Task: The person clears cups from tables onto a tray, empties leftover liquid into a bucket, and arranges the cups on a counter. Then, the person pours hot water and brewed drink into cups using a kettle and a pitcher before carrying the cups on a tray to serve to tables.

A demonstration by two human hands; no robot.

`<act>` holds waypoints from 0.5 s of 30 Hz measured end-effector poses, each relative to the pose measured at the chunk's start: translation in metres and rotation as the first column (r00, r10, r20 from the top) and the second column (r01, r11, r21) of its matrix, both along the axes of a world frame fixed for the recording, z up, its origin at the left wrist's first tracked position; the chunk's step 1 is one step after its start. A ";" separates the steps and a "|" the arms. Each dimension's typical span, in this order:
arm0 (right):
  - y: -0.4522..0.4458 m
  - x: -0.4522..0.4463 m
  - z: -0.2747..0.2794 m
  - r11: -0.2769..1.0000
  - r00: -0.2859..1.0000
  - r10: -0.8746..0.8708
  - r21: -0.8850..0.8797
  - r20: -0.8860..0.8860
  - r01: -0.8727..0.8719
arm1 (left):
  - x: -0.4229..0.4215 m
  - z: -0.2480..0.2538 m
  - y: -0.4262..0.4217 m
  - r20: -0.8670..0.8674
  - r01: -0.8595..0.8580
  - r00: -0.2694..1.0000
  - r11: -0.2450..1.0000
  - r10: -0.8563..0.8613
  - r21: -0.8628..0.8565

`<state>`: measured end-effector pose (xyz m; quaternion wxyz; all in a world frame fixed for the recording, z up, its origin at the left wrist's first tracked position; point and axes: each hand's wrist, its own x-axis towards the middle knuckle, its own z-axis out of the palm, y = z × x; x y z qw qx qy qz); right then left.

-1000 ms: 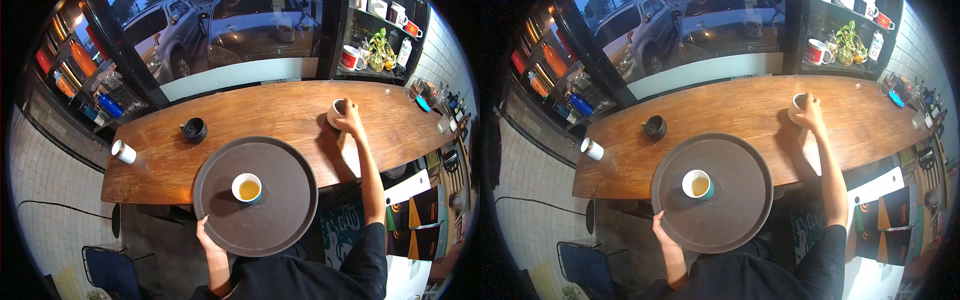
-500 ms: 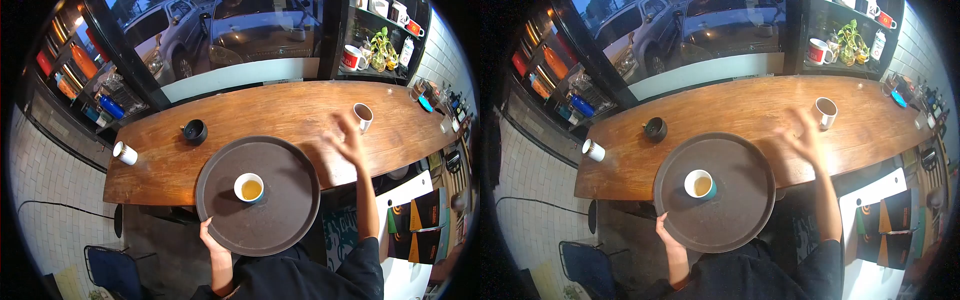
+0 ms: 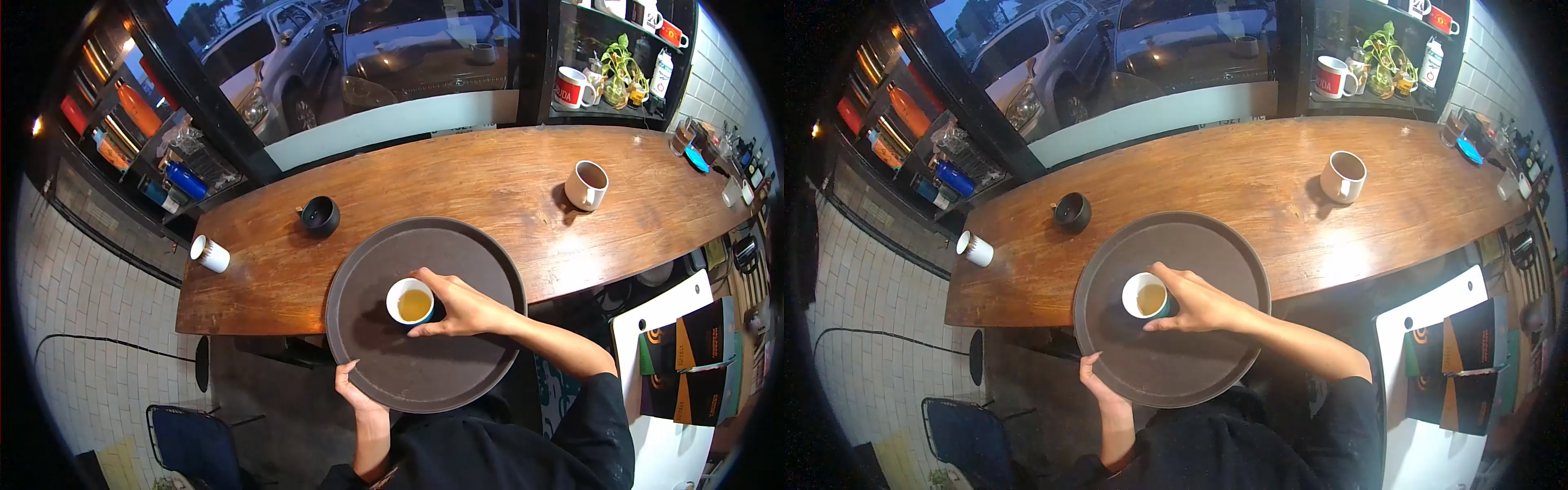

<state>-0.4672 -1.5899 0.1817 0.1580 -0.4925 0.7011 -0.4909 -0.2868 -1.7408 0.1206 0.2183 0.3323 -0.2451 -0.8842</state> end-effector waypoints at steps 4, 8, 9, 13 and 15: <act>0.007 0.000 0.009 0.996 0.997 -0.080 0.035 -0.009 0.080 | 0.005 -0.004 0.000 -0.023 0.025 0.999 1.000 -0.025 0.006; 0.024 -0.017 0.015 0.971 0.965 -0.241 -0.025 -0.106 0.240 | 0.003 0.000 0.005 -0.064 -0.001 0.998 1.000 0.002 0.023; 0.028 -0.024 0.014 0.956 0.954 -0.288 -0.079 -0.081 0.282 | 0.004 0.000 0.006 -0.098 0.010 0.995 0.999 -0.006 0.040; 0.048 -0.056 0.032 0.873 0.872 -0.484 -0.107 -0.077 0.475 | 0.006 -0.008 0.006 -0.195 0.049 0.980 0.995 -0.032 0.083; 0.058 -0.077 0.029 0.812 0.806 -0.582 -0.139 -0.105 0.568 | 0.005 -0.008 0.008 -0.218 0.063 0.975 0.994 -0.043 0.089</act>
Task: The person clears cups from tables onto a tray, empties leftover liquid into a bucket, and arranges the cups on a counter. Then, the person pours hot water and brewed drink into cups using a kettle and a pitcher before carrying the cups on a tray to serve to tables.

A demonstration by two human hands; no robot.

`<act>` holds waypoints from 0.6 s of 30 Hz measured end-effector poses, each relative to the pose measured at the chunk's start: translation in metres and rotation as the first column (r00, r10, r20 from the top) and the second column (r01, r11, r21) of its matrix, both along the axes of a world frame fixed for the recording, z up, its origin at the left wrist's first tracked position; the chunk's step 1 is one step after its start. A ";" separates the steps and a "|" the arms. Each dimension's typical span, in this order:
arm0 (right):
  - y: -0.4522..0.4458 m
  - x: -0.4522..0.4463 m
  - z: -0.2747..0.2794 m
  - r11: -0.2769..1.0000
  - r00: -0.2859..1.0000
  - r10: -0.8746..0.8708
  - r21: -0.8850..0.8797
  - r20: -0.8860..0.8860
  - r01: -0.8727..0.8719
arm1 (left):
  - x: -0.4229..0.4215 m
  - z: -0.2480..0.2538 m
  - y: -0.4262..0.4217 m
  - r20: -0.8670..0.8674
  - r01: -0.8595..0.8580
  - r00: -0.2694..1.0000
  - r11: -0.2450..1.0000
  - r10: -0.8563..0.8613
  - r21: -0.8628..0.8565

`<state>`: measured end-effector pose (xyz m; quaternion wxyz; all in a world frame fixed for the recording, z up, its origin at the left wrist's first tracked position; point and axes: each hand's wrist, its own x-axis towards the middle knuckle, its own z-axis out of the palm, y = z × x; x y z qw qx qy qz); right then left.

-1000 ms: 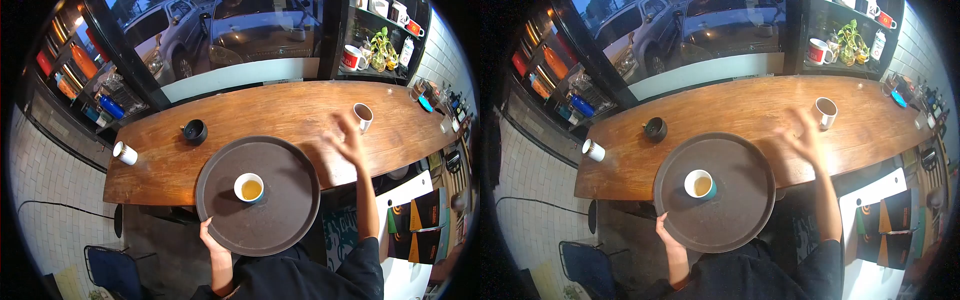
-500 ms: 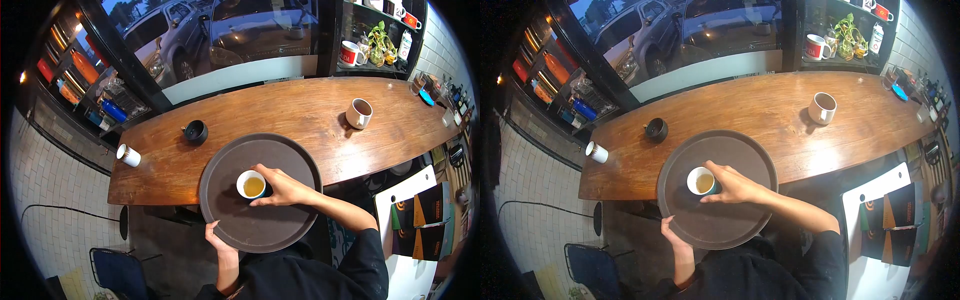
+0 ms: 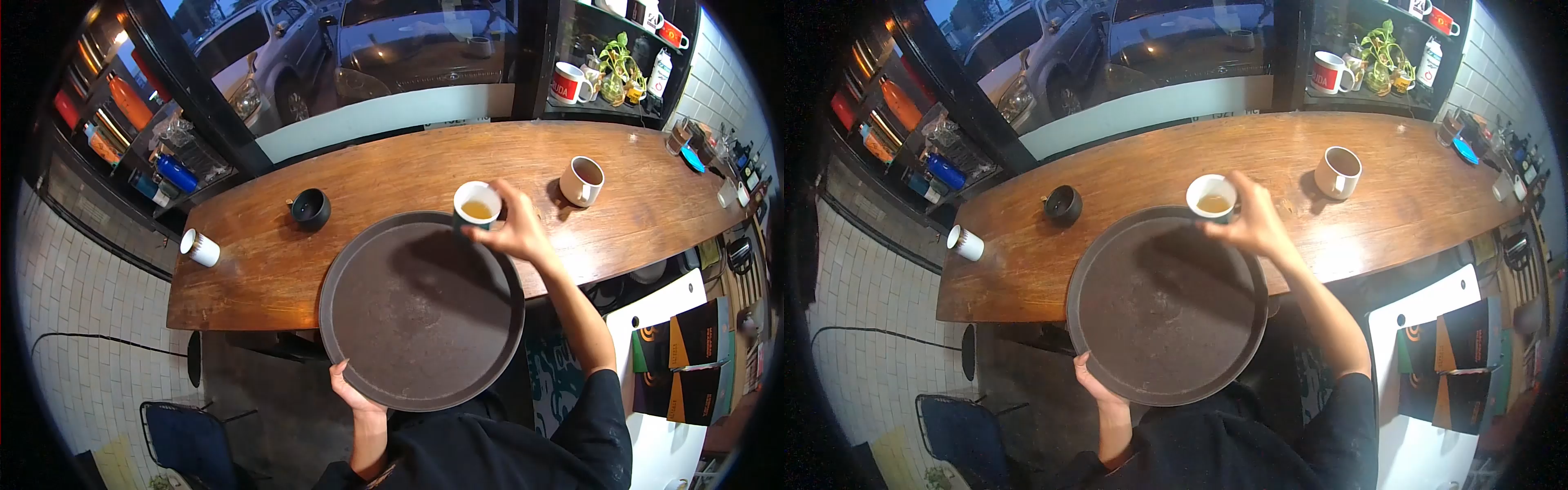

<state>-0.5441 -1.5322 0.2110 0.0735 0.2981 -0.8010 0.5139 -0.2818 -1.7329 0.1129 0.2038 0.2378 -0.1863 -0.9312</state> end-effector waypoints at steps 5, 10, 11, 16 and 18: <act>0.015 -0.054 -0.023 0.975 0.975 -0.217 0.043 -0.053 0.219 | -0.001 -0.001 -0.001 -0.070 0.027 0.997 0.999 -0.024 0.034; 0.009 -0.082 -0.035 0.951 0.956 -0.283 0.103 -0.080 0.291 | -0.001 -0.005 -0.002 -0.076 0.047 0.996 0.998 -0.043 0.047; 0.008 -0.085 -0.040 0.952 0.957 -0.280 0.103 -0.082 0.287 | 0.000 -0.004 -0.001 -0.077 0.043 0.996 0.998 -0.039 0.047; 0.005 -0.093 -0.046 0.952 0.955 -0.292 0.081 -0.045 0.295 | -0.002 0.004 0.003 -0.037 0.018 0.999 1.000 -0.017 0.021; 0.006 -0.093 -0.047 0.959 0.962 -0.267 0.081 -0.054 0.270 | -0.002 0.003 0.002 -0.053 0.034 0.998 0.999 -0.032 0.035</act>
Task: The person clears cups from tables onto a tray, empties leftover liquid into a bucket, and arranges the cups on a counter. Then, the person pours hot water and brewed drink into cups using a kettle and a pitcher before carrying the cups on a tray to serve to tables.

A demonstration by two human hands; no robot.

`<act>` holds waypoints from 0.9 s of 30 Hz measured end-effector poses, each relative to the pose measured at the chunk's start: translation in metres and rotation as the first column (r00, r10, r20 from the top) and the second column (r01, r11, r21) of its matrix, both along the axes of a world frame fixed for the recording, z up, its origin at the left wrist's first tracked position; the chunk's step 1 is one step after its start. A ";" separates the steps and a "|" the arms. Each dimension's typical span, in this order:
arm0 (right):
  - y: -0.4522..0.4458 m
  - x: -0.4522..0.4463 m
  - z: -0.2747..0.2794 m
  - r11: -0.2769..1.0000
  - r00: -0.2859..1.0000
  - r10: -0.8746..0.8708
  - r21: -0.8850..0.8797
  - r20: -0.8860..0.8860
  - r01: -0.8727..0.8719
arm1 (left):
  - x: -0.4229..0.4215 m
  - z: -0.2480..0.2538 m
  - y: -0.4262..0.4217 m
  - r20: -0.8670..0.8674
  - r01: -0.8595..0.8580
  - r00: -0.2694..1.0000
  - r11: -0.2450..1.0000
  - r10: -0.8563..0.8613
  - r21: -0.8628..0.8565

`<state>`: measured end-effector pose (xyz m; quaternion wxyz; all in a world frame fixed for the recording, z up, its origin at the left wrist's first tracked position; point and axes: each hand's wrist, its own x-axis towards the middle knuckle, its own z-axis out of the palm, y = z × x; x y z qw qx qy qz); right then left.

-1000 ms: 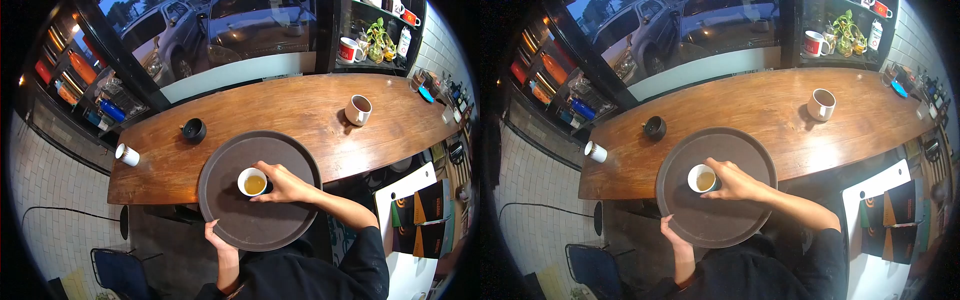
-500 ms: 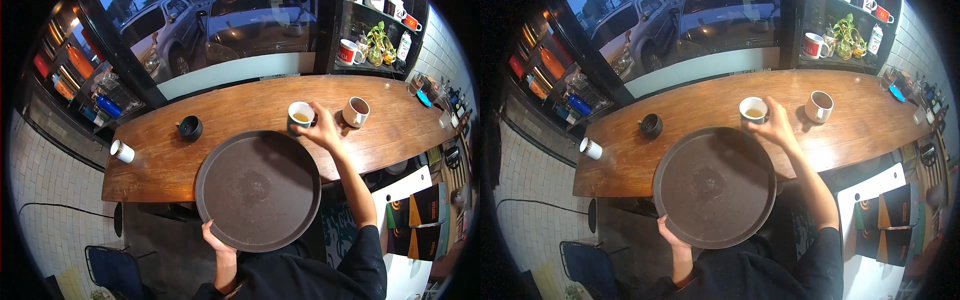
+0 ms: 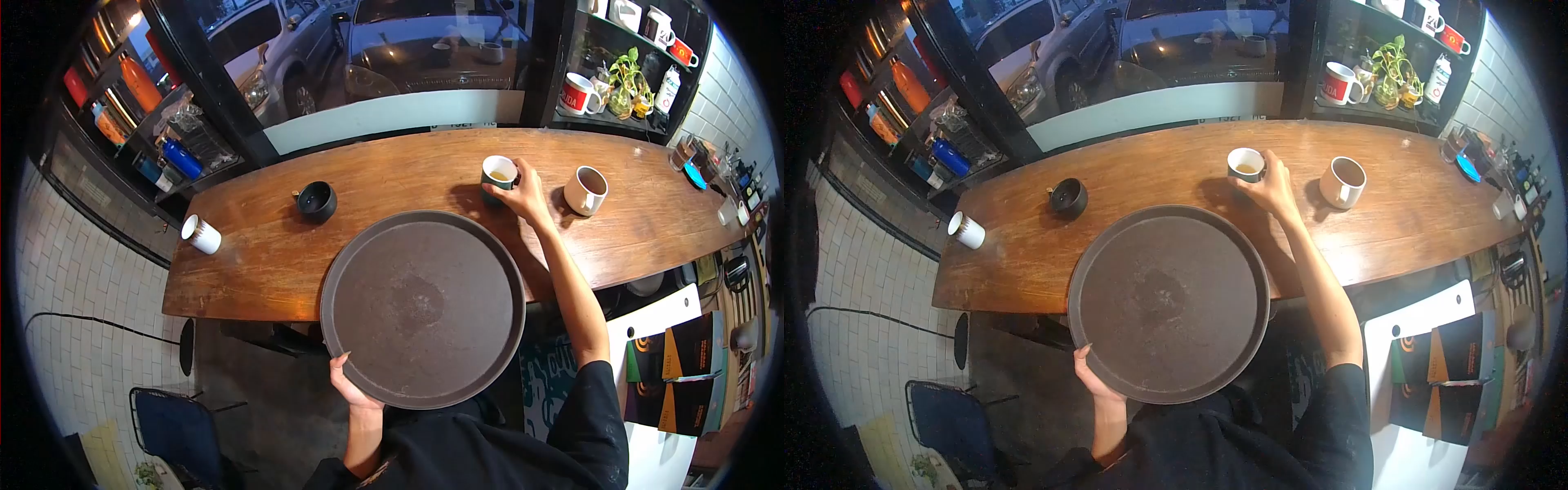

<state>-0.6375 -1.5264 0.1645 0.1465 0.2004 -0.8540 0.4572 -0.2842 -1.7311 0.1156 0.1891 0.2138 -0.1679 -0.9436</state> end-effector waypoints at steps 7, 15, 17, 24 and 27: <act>0.014 -0.005 -0.005 0.998 0.999 0.054 0.008 0.000 -0.054 | 0.003 -0.005 -0.002 0.002 0.015 1.000 1.000 -0.015 -0.006; 0.034 -0.004 -0.023 0.992 0.993 0.120 -0.044 -0.022 -0.121 | 0.003 -0.002 -0.001 0.002 0.021 1.000 1.000 -0.021 -0.005; 0.051 0.005 -0.009 0.994 0.954 -0.073 0.055 -0.289 0.093 | 0.000 -0.001 -0.001 -0.005 0.011 1.000 1.000 -0.011 -0.002; 0.119 0.016 0.030 0.769 0.834 -0.443 0.338 -0.330 0.543 | 0.002 -0.002 0.000 0.024 0.015 1.000 1.000 -0.015 0.003; 0.138 0.006 0.004 0.807 0.867 -0.485 0.321 -0.116 0.495 | 0.001 -0.003 0.001 0.009 0.016 1.000 1.000 -0.016 0.000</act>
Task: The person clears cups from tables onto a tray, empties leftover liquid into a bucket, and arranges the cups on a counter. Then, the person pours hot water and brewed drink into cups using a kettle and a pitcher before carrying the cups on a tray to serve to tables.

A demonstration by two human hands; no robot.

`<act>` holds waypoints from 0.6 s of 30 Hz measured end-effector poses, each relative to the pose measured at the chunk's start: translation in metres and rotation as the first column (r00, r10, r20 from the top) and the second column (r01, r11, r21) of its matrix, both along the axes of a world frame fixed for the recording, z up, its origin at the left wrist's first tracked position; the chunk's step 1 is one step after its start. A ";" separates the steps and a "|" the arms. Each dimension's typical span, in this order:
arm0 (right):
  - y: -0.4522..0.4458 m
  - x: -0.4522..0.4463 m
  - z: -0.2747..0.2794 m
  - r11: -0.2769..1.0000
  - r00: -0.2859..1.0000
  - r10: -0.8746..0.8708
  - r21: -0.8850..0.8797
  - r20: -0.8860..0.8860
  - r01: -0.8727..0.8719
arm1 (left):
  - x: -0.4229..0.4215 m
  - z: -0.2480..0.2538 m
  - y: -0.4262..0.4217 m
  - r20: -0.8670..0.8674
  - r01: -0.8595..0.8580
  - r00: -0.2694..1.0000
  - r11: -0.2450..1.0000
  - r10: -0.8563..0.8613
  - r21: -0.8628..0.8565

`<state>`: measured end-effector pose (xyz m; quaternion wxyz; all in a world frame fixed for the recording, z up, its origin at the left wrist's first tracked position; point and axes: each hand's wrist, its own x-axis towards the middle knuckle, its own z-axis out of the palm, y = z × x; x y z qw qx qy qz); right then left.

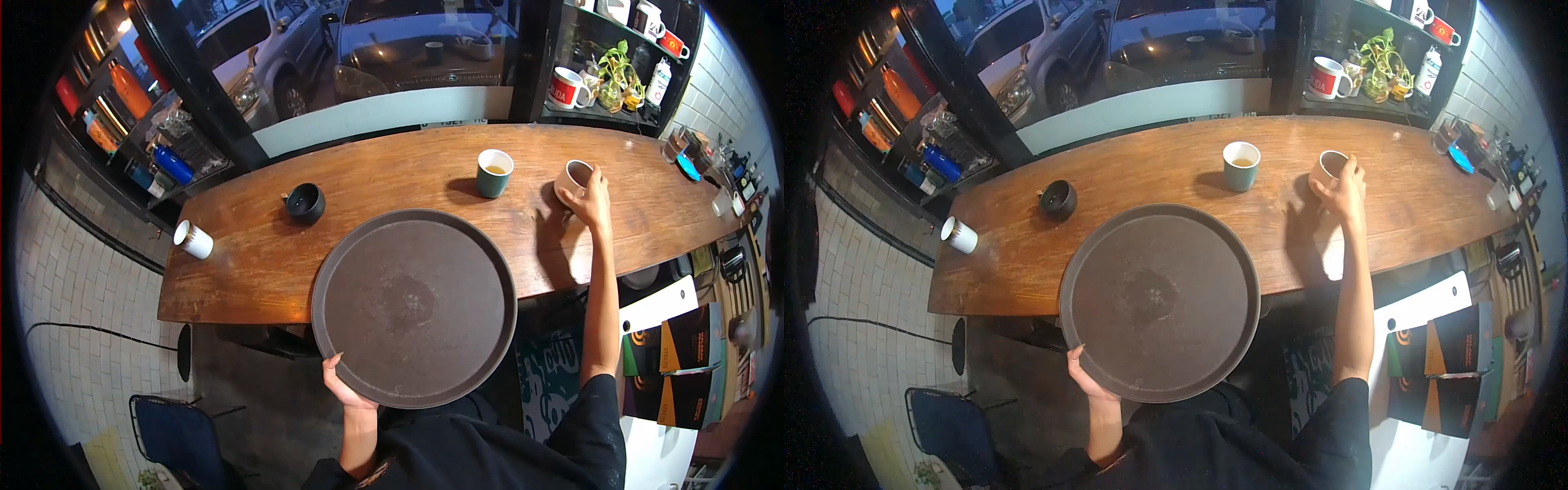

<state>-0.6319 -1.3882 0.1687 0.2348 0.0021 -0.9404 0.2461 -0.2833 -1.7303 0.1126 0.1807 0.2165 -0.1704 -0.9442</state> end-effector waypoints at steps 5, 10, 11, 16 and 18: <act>-0.004 -0.005 -0.016 0.968 0.998 0.000 -0.251 -0.059 -0.015 | 0.001 0.000 0.004 0.001 -0.014 1.000 0.999 0.014 -0.036; -0.002 -0.011 -0.028 0.963 0.985 -0.034 -0.268 -0.170 -0.013 | 0.008 -0.011 0.013 -0.110 0.002 0.994 0.999 0.002 0.039; -0.003 -0.012 -0.028 0.963 0.981 -0.028 -0.268 -0.191 -0.024 | 0.009 -0.012 0.016 -0.111 -0.002 0.994 0.999 0.006 0.038; -0.003 0.003 -0.027 0.959 0.975 0.031 -0.269 -0.222 -0.092 | 0.010 -0.010 0.028 -0.166 0.001 0.986 0.999 0.007 0.049; -0.002 0.014 -0.024 0.939 0.978 0.092 -0.311 -0.190 -0.149 | 0.009 -0.009 0.030 -0.157 -0.020 0.987 0.998 0.028 0.051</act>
